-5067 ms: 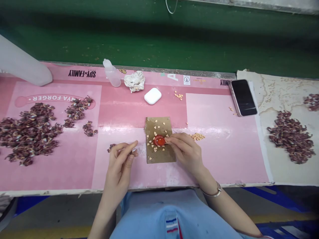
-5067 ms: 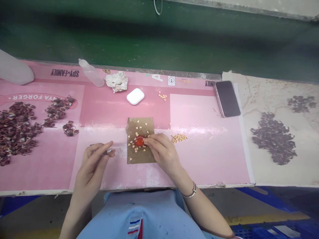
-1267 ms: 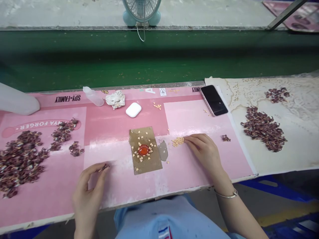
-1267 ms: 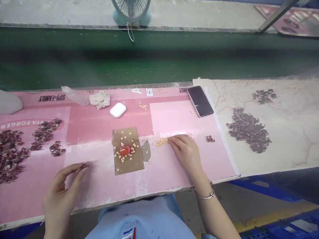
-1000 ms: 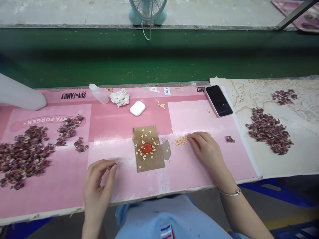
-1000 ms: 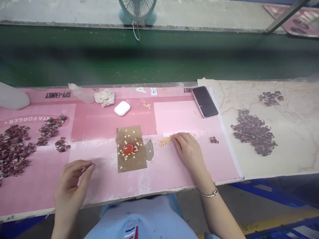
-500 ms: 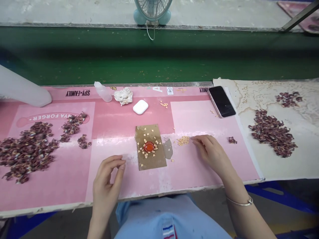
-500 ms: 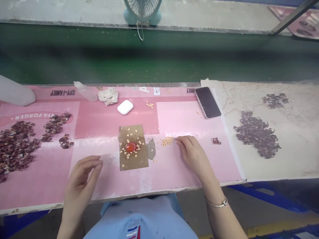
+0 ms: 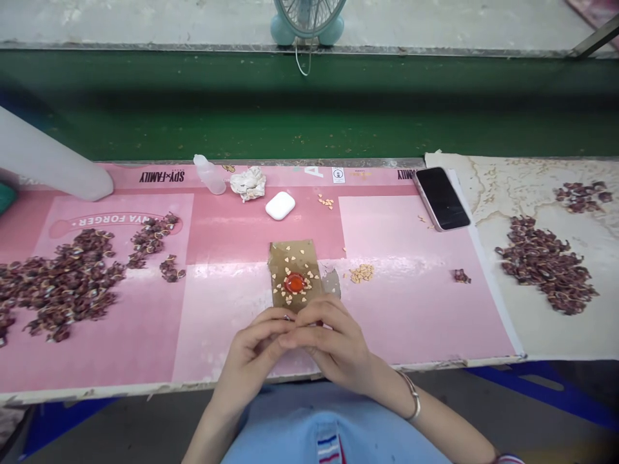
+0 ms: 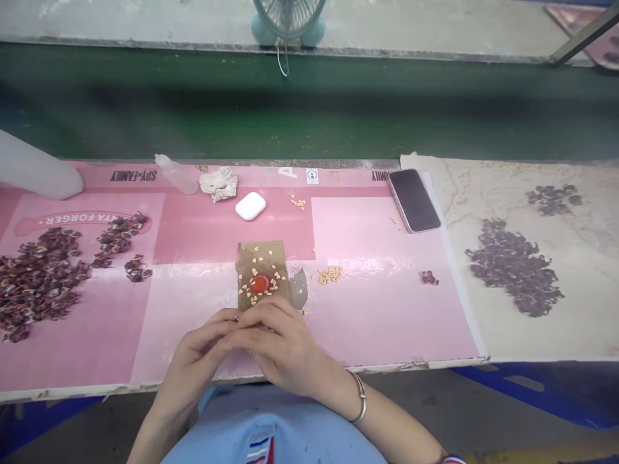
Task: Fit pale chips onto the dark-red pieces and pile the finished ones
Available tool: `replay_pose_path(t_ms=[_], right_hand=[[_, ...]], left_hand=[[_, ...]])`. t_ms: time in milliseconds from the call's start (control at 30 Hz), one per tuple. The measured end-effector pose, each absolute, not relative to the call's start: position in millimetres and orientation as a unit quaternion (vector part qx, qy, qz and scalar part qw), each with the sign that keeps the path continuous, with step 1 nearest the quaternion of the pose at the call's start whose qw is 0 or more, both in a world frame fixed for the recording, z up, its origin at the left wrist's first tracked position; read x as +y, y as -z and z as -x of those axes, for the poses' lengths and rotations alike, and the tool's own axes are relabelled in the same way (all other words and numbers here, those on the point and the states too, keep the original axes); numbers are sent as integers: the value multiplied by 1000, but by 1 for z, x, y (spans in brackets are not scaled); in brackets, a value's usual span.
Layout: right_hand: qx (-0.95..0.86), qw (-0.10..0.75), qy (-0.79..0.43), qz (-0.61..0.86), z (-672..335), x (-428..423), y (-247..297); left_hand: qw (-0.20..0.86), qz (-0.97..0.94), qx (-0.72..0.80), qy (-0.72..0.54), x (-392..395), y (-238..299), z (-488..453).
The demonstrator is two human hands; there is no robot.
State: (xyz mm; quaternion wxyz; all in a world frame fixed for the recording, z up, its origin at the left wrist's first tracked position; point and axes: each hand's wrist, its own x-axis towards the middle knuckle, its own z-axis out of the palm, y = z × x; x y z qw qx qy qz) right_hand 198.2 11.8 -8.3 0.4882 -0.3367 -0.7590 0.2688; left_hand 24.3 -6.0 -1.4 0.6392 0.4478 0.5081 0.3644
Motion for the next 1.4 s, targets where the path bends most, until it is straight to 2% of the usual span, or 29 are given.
replay_pose_path(t_ms=[200,333,500,600,767,867,1400], right_hand=[[-727,488,-327,355,-197,8,10],[-715,491,-353,351,-198,9,11],[-716,490,-359,343,-197,12,11],[-707,487,-362,364,-197,12,9],[-746,461,-287,386,-198,13,5],[-775,448,-216,391,-198,14,4],[-794,424,-126,417,-200,21,11]], left_hand=[[686,-339,500,-405,-8,15,-27],[682,-348,499,-407,-7,14,-26],[640,-413,484,-430,-4,10,-23],[572,-478,501,-440,-4,8,-21],[400,-610,535,-426,-9,5,-18],[353,-648,535,-411,-10,5,-18],[330,-647,538,-428,-8,11,-16]])
